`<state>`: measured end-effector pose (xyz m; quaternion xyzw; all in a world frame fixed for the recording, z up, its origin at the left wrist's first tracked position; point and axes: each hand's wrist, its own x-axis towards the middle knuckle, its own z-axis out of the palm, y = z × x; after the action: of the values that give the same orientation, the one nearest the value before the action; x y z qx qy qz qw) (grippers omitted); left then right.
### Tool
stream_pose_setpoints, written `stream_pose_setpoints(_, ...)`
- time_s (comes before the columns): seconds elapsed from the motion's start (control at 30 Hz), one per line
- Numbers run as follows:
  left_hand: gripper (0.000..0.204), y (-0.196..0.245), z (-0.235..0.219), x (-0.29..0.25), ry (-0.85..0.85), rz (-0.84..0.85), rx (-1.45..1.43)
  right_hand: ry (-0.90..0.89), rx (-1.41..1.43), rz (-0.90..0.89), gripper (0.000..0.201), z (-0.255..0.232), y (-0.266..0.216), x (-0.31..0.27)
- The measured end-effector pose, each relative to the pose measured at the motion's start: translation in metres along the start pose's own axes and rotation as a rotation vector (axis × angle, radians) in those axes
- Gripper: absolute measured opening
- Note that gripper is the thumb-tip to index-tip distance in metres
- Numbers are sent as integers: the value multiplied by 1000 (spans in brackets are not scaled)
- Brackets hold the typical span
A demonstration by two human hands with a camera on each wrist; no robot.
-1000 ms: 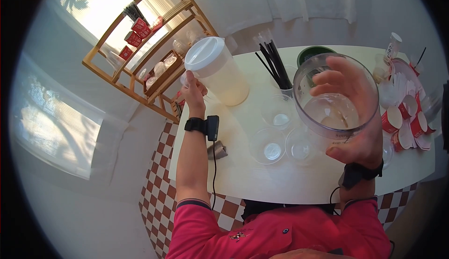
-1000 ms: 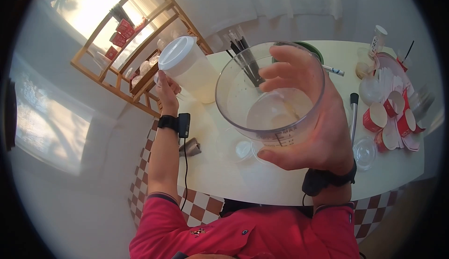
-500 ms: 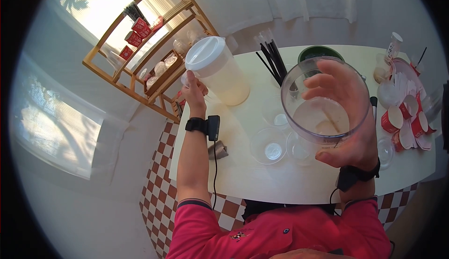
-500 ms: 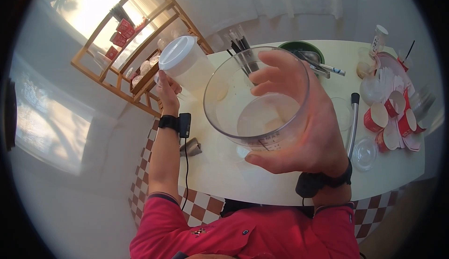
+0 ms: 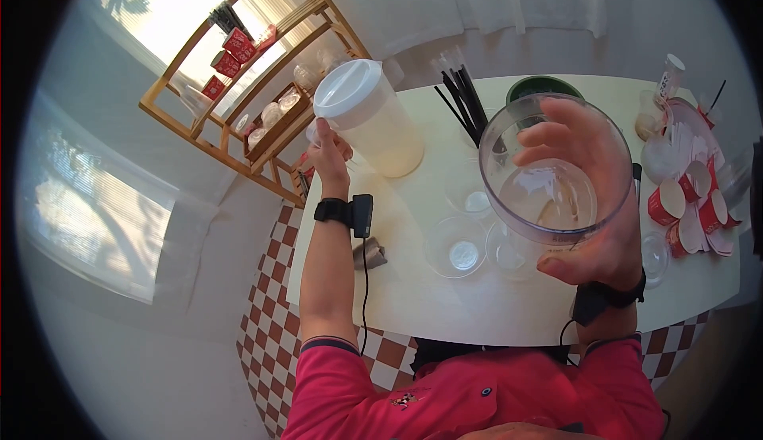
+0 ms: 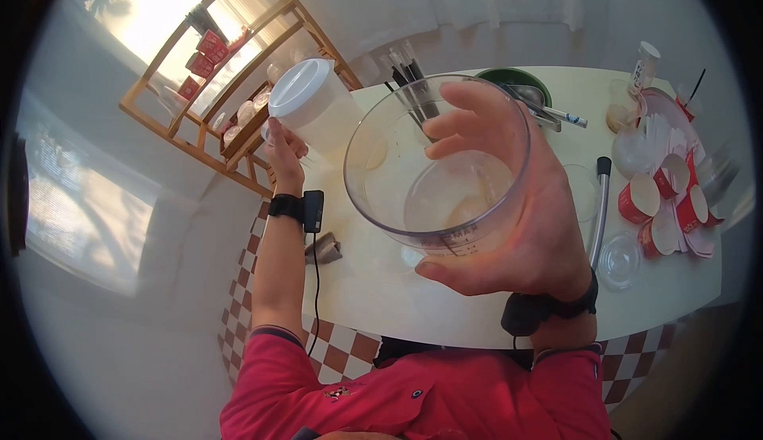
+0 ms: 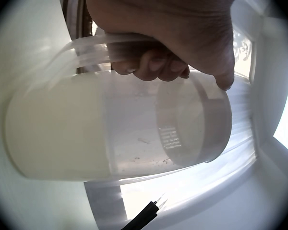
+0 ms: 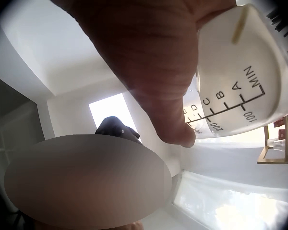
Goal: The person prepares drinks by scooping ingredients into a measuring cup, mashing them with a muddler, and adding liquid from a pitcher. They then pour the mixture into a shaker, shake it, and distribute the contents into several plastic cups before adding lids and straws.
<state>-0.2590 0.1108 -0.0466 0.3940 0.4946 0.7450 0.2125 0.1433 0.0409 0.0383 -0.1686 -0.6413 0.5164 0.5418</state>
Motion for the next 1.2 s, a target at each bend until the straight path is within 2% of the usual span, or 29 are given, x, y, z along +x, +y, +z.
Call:
stream_pose_setpoints(0.17, 55, 0, 0, 1, 11, -13, -10, 3, -28, 15, 121, 0, 1, 0)
stream_pose_setpoints(0.27, 55, -2, 1, 0, 17, -9, -5, -84, 26, 11, 112, 6, 1, -1)
stream_pose_setpoints(0.37, 55, -1, 0, 0, 14, -7, 0, -122, 13, 19, 111, 6, 0, -1)
stream_pose_setpoints(0.47, 56, 0, 0, 0, 5, -4, -4, -12, 22, -31, 110, -3, 0, 0)
stream_pose_setpoints(0.57, 56, -1, 0, 0, 2, -1, -1, 48, 46, -4, 110, -5, 0, 0)
stream_pose_setpoints(0.67, 56, -2, 0, 1, 4, -3, 7, -64, -47, -17, 110, 0, 1, 1)
stream_pose_setpoints(0.8, 56, -1, 0, 0, 2, -6, 8, -110, 65, 53, 109, 14, 6, 1)
stream_pose_setpoints(0.9, 56, -1, -2, 1, -9, -7, 4, -42, -71, 50, 119, 6, -1, 1)
stream_pose_setpoints(1.07, 56, -2, -1, 0, -3, 6, 12, 83, -31, 16, 118, 2, 2, 3)
stream_pose_setpoints(1.13, 56, -4, -2, 1, -1, 3, 11, 20, 1, 20, 115, 7, 4, 2)
stream_pose_setpoints(1.2, 57, -4, -2, 1, 5, -2, 14, -128, 37, 49, 108, 12, 5, 1)
